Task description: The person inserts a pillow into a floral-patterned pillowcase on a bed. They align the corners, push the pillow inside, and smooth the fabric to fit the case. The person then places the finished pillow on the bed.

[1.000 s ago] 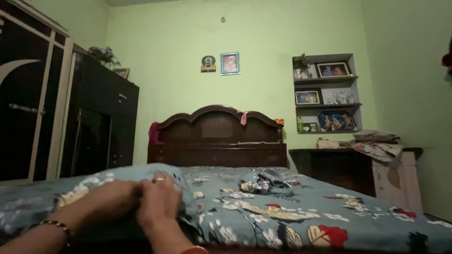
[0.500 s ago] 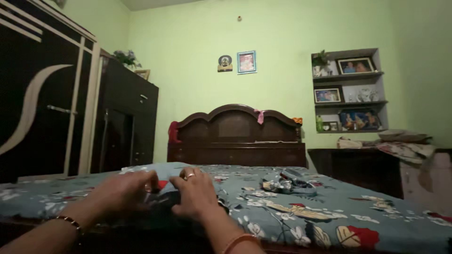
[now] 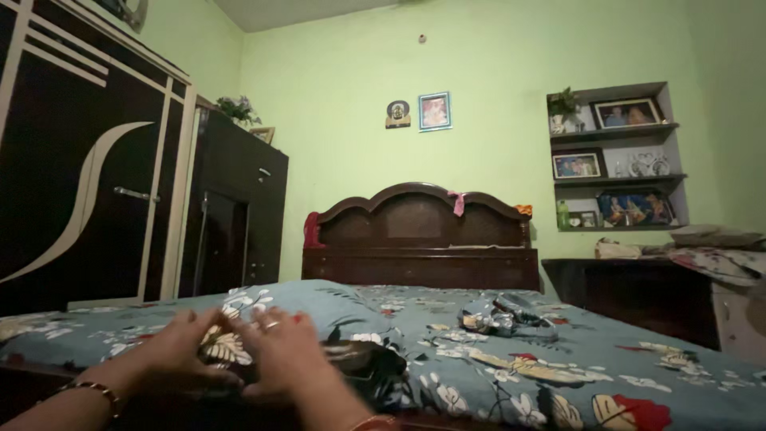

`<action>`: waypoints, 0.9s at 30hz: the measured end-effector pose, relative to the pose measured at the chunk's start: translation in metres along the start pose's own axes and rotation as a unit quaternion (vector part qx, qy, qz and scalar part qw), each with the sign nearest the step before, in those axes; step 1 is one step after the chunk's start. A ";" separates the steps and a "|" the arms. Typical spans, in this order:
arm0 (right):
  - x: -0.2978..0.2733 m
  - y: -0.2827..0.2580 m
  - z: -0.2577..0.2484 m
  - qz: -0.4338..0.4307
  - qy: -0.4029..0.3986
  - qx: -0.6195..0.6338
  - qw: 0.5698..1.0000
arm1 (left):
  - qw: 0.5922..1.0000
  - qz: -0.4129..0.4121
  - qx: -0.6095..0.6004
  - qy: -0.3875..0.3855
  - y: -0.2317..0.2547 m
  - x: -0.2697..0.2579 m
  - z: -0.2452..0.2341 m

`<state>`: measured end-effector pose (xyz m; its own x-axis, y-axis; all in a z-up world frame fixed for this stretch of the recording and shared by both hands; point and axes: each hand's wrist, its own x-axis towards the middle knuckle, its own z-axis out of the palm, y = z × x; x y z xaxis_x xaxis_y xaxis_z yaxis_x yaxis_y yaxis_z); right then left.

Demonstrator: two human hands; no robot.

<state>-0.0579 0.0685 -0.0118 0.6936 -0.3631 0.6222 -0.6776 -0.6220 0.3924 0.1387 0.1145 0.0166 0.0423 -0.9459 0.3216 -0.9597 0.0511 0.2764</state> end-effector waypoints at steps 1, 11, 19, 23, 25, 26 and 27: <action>0.004 -0.009 0.004 0.009 0.002 0.010 1.000 | 1.000 0.003 0.005 -0.001 -0.009 0.009 0.003; 0.001 -0.046 0.002 0.070 0.022 0.039 0.997 | 1.000 0.016 0.013 0.017 -0.085 0.061 0.022; 0.000 -0.056 -0.033 0.122 -0.052 0.096 0.986 | 0.980 0.003 0.198 0.006 -0.025 -0.009 0.001; 0.007 -0.047 -0.012 0.119 0.011 0.114 0.986 | 0.976 -0.033 0.195 -0.087 -0.015 -0.013 -0.004; 0.017 -0.041 0.002 0.129 0.019 0.126 0.983 | 0.963 -0.016 0.229 -0.140 -0.005 -0.014 0.001; 0.022 -0.040 0.009 0.140 0.006 0.137 0.981 | 0.953 -0.001 0.249 -0.171 0.002 -0.016 0.006; 0.026 -0.038 0.016 0.150 -0.008 0.147 0.978 | 0.942 0.012 0.267 -0.203 0.009 -0.019 0.012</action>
<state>-0.0103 0.0710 -0.0216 0.4798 -0.5690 0.6679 -0.7531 -0.6576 -0.0192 0.1257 0.1291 0.0022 0.0130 -0.9967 -0.0801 -0.9667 0.0080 -0.2558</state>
